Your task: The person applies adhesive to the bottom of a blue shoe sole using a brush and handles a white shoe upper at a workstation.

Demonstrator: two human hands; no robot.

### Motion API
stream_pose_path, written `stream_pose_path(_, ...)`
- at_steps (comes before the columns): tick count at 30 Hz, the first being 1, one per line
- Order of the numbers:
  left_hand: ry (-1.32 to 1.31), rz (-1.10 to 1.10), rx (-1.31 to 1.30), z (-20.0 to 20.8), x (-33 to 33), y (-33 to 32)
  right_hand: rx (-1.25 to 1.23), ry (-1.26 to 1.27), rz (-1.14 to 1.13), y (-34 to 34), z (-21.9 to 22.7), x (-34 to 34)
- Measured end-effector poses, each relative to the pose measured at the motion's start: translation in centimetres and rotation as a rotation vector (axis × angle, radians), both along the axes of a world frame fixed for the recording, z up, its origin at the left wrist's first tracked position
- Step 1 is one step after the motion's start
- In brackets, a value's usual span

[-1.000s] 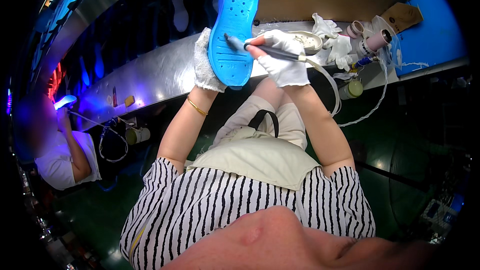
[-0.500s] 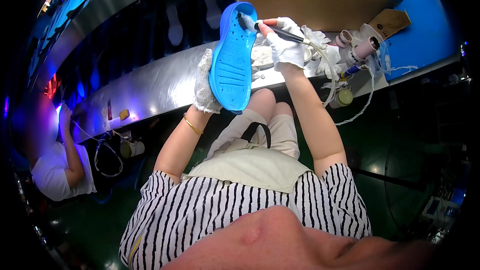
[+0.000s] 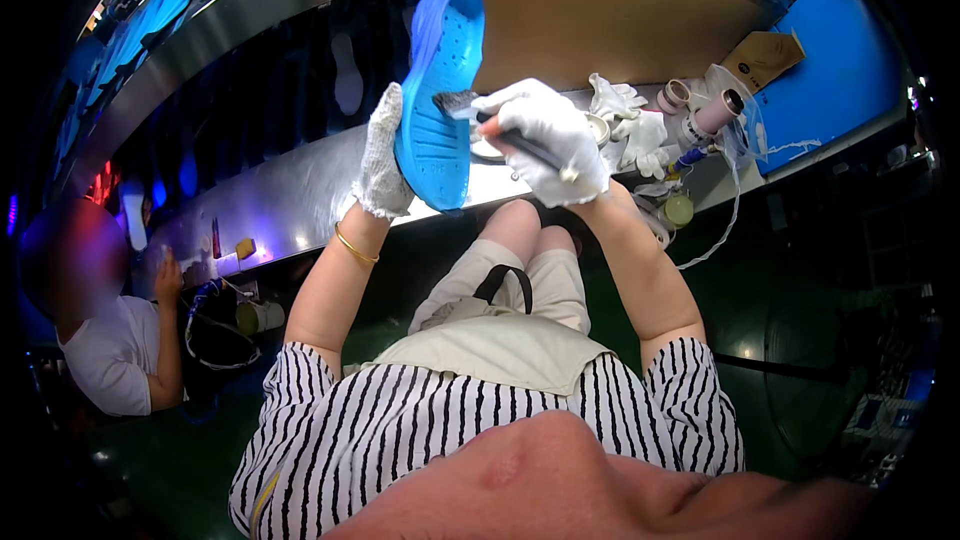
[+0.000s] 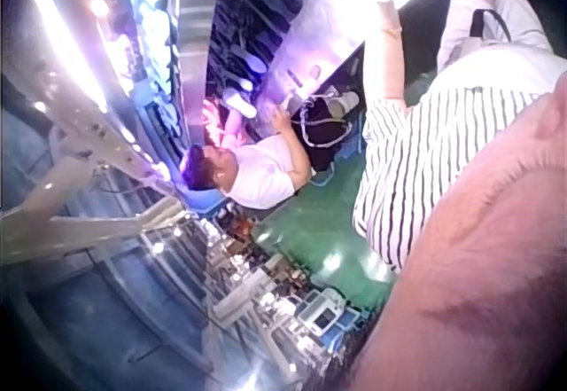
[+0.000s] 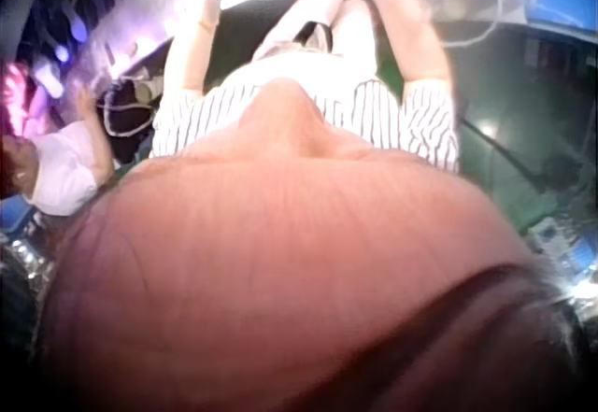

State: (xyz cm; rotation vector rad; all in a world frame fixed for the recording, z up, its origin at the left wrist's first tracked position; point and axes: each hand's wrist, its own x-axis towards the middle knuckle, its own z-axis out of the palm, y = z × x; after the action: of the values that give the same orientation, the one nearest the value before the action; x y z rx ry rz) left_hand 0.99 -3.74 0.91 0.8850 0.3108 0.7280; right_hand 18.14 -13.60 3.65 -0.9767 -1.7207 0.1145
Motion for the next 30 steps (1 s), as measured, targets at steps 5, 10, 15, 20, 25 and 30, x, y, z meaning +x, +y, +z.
stream_pose_path(5,0.057,0.0,0.243,3.6,0.7,2.5,-0.062,-0.1,-0.01,-3.3,2.0,0.7)
stream_pose_path(10,-0.139,-0.007,0.507,11.8,5.4,11.7,0.013,0.063,-0.194,-5.2,4.4,1.3)
stream_pose_path(15,0.202,0.425,0.846,15.1,7.1,21.5,-0.049,0.142,-0.232,-4.6,3.0,1.0)
stream_pose_path(20,1.296,1.079,1.616,15.6,2.3,24.3,-0.142,0.187,-0.24,-5.0,1.2,1.7)
stream_pose_path(25,2.089,1.079,1.492,17.8,-8.5,27.4,-0.17,0.268,-0.163,-4.3,0.5,0.4)
stream_pose_path(30,1.825,0.939,1.48,18.4,-11.6,28.1,-0.12,0.258,-0.123,-3.2,-0.5,-0.2)
